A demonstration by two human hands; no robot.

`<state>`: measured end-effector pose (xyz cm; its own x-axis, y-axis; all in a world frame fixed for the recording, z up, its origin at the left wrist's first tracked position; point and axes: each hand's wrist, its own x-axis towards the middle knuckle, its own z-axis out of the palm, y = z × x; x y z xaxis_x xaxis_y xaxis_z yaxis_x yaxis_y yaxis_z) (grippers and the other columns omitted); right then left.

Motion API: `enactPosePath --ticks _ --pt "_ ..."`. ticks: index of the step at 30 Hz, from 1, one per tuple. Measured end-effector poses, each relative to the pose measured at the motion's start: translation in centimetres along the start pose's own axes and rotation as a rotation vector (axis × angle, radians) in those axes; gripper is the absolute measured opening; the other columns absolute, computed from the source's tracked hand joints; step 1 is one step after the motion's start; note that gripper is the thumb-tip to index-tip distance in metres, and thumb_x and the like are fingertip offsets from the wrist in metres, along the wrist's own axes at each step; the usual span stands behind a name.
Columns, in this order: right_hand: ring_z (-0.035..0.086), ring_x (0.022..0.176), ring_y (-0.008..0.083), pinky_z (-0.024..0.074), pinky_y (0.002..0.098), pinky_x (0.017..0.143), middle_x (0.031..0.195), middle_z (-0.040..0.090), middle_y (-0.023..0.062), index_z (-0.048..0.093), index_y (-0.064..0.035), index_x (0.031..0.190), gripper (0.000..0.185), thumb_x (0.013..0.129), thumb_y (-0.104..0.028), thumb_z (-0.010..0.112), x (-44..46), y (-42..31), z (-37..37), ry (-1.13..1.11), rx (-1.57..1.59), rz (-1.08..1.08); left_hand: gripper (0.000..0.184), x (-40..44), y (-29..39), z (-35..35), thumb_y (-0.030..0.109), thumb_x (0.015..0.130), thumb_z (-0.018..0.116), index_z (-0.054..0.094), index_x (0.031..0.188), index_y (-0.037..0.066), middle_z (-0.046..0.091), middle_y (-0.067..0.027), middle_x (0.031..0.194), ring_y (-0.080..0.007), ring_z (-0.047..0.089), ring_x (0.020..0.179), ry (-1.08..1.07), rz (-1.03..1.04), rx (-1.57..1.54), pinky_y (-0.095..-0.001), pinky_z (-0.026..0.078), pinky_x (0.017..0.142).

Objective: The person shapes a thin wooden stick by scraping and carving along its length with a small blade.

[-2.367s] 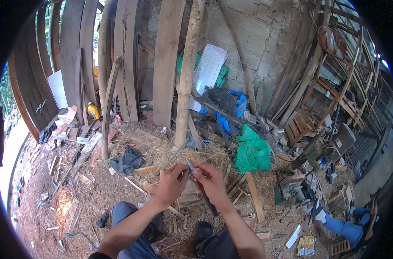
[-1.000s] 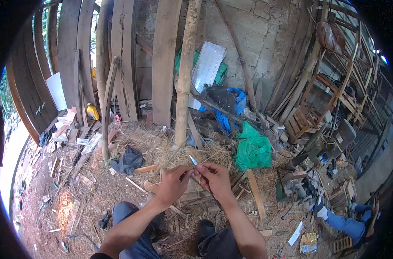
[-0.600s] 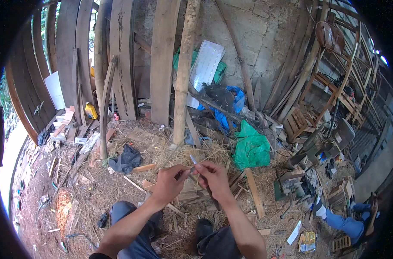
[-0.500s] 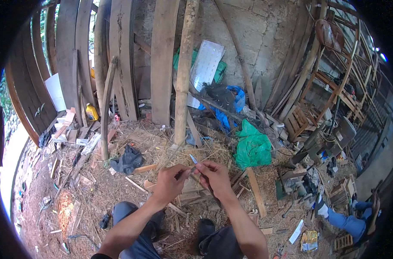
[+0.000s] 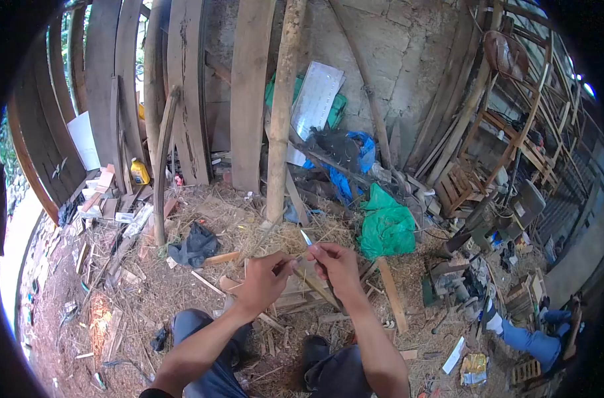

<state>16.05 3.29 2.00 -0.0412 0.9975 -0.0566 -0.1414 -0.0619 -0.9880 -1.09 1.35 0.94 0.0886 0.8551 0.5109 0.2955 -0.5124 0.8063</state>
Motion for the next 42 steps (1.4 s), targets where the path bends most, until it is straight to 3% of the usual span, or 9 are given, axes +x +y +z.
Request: enactPosePath --ticks 7,11,14,18,20,27,29,35,42 --pt "0.045 0.049 0.0045 0.0311 0.0197 0.043 0.067 0.058 0.0008 0.063 0.0005 0.083 0.018 0.090 -0.016 0.062 0.5 0.9 0.0 0.006 -0.009 -0.004 0.005 0.1 -0.3 -0.1 0.003 0.083 0.061 0.063 0.084 -0.002 0.058 -0.0193 0.061 -0.0284 0.058 0.050 0.013 -0.031 -0.002 -0.0346 0.043 0.050" --pt "0.047 0.049 0.0041 0.0342 0.0187 0.043 0.071 0.063 0.0021 0.065 0.0000 0.093 0.013 0.089 -0.011 0.061 0.3 1.1 -0.2 -0.097 -0.035 -0.008 0.006 -0.1 -0.5 0.0 0.003 0.082 0.062 0.063 0.086 -0.001 0.059 -0.0193 0.062 -0.0295 0.058 0.051 0.015 -0.027 -0.003 -0.0351 0.043 0.050" --pt "0.047 0.049 0.0040 0.0350 0.0190 0.042 0.074 0.064 0.0027 0.064 0.0003 0.093 0.013 0.090 -0.011 0.060 0.9 1.1 -0.3 0.021 -0.047 -0.036 0.005 0.1 0.1 -0.5 0.003 0.082 0.062 0.063 0.085 -0.001 0.059 -0.0193 0.062 -0.0304 0.058 0.051 -0.012 -0.062 0.016 -0.0356 0.043 0.050" --pt "0.046 0.050 0.0051 0.0324 0.0198 0.042 0.071 0.060 0.0009 0.063 0.0004 0.088 0.017 0.089 -0.016 0.063 0.8 1.4 -0.6 0.003 -0.003 -0.021 0.004 -0.1 -0.3 0.3 0.003 0.082 0.062 0.062 0.082 -0.002 0.059 -0.0197 0.062 -0.0313 0.058 0.051 0.053 0.038 0.020 -0.0362 0.043 0.049" --pt "0.046 0.049 0.0050 0.0321 0.0200 0.042 0.071 0.060 0.0009 0.063 0.0004 0.089 0.017 0.089 -0.017 0.063 1.0 1.0 -0.8 -0.010 0.004 -0.018 0.006 -0.1 -0.2 -0.2 0.003 0.082 0.062 0.062 0.081 -0.003 0.058 -0.0201 0.061 -0.0323 0.058 0.051 0.005 -0.054 0.013 -0.0362 0.043 0.049" --pt "0.045 0.049 0.0043 0.0310 0.0197 0.042 0.070 0.060 0.0016 0.062 0.0012 0.089 0.018 0.090 -0.017 0.062 0.7 0.8 -0.8 -0.015 -0.019 -0.045 0.006 -0.1 -0.4 0.1 0.004 0.082 0.063 0.062 0.083 -0.002 0.059 -0.0199 0.062 -0.0318 0.058 0.051 0.016 0.028 0.015 -0.0361 0.044 0.050" --pt "0.046 0.049 0.0042 0.0311 0.0196 0.042 0.070 0.060 0.0011 0.062 0.0004 0.087 0.018 0.090 -0.017 0.062 0.3 1.0 -0.2 -0.051 0.000 -0.015 0.007 0.0 -0.1 -0.4 0.004 0.082 0.063 0.063 0.084 -0.002 0.059 -0.0195 0.063 -0.0308 0.057 0.050 -0.044 -0.118 0.029 -0.0358 0.043 0.050" --pt "0.045 0.049 0.0041 0.0327 0.0195 0.043 0.071 0.062 0.0019 0.065 0.0003 0.088 0.017 0.090 -0.016 0.062 0.7 1.5 -0.6 0.017 0.008 -0.009 0.008 -0.3 -1.2 0.7 0.006 0.083 0.064 0.063 0.085 -0.001 0.059 -0.0196 0.063 -0.0302 0.057 0.050 0.007 -0.009 0.020 -0.0356 0.043 0.049" --pt "0.046 0.050 0.0045 0.0338 0.0200 0.043 0.072 0.063 0.0024 0.065 -0.0001 0.091 0.017 0.089 -0.017 0.063 1.5 1.3 -2.4 0.049 0.040 -0.044 0.006 -0.2 -0.5 0.1 0.005 0.082 0.064 0.063 0.083 -0.001 0.059 -0.0192 0.063 -0.0303 0.057 0.051 -0.016 -0.032 0.054 -0.0360 0.043 0.050"
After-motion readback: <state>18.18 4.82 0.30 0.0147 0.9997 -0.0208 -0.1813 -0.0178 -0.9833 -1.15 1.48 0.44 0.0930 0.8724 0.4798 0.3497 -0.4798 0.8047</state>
